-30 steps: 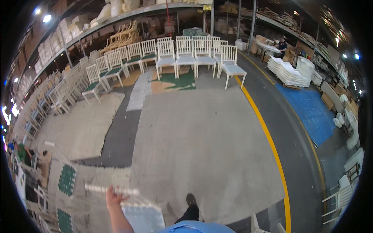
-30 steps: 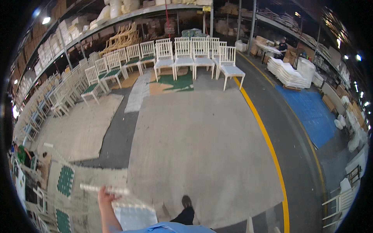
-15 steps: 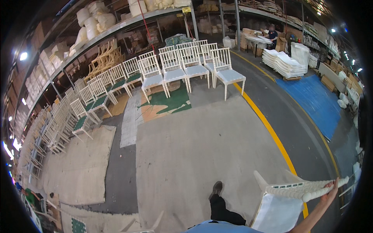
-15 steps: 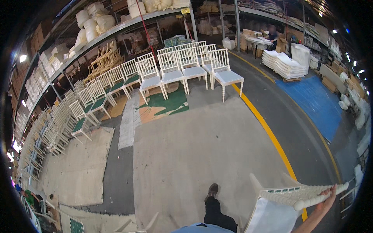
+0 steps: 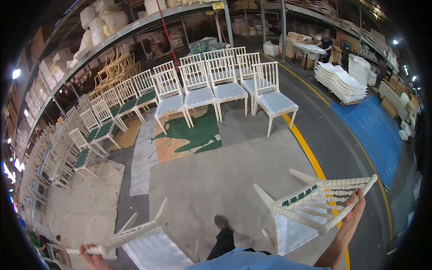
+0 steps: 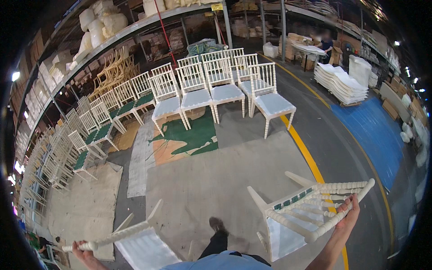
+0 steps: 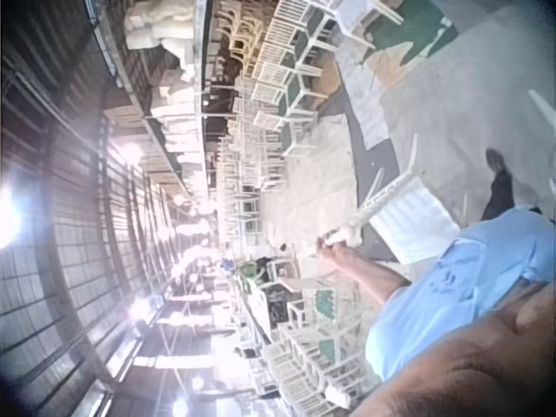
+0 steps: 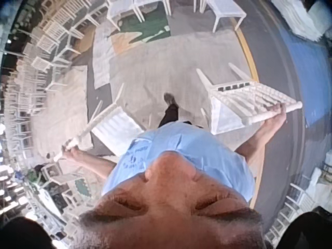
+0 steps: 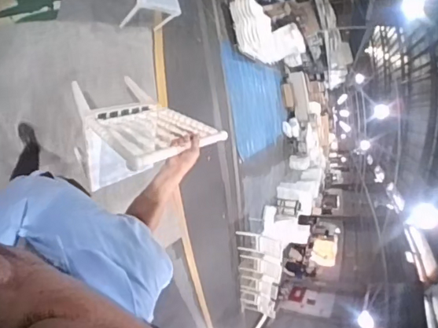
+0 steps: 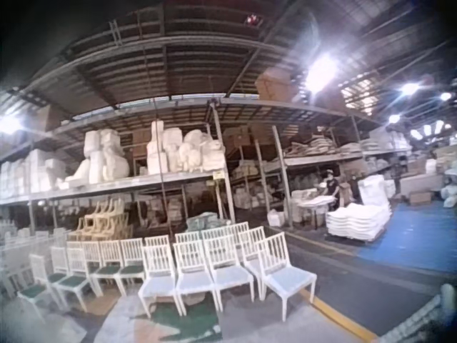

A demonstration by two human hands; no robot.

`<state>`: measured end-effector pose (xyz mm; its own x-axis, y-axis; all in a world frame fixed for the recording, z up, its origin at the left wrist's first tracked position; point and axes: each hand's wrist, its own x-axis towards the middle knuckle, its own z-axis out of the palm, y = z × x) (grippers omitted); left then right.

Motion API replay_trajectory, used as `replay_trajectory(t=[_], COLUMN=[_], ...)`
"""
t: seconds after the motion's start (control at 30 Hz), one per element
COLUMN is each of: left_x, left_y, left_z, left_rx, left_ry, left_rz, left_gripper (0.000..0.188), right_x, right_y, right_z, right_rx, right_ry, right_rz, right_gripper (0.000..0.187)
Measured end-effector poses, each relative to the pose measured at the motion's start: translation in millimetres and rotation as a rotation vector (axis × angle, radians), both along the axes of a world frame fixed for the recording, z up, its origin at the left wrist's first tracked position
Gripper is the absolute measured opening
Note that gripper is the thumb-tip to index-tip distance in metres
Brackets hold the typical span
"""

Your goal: The person wraps white wooden chairs with green woven seats in translucent plastic film using a handheld tape dispenser. They place the film over the seat, smooth it, and apply tape to secure it, repeating the process on multiple chairs and stacking the finished units.

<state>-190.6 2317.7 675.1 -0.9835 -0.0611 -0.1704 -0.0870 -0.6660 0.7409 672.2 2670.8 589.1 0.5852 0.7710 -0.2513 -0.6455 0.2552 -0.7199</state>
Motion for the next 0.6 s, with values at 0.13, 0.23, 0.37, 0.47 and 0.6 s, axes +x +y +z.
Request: replay_trajectory(t=[0.13,0.23,0.37,0.47,0.6], left_x=[-56,-90,-124,-143,-154], left_y=[199,342,541,678,847], left_z=[-27,-38,-57,-65,-88], left_rx=[0.216,0.273,0.224,0.216,0.146], left_ry=[-0.051,-0.122,-0.161,-0.232,-0.302], left_rz=[-0.065,-0.112,-0.251,-0.286,-0.362], left_gripper=[0.020,0.016,0.012,0.010,0.011], right_x=[-47,-88,-119,-140,-149], right_y=[116,198,286,358,438], right_z=[-3,-1,-2,-10,-23], right_rx=[0.011,-0.022,-0.059,-0.086,-0.185], right_ry=[-0.027,-0.017,-0.039,-0.050,-0.081], right_rz=[0.036,0.017,0.012,-0.005,-0.093], right_gripper=[0.019,0.020,0.022,0.021,0.022])
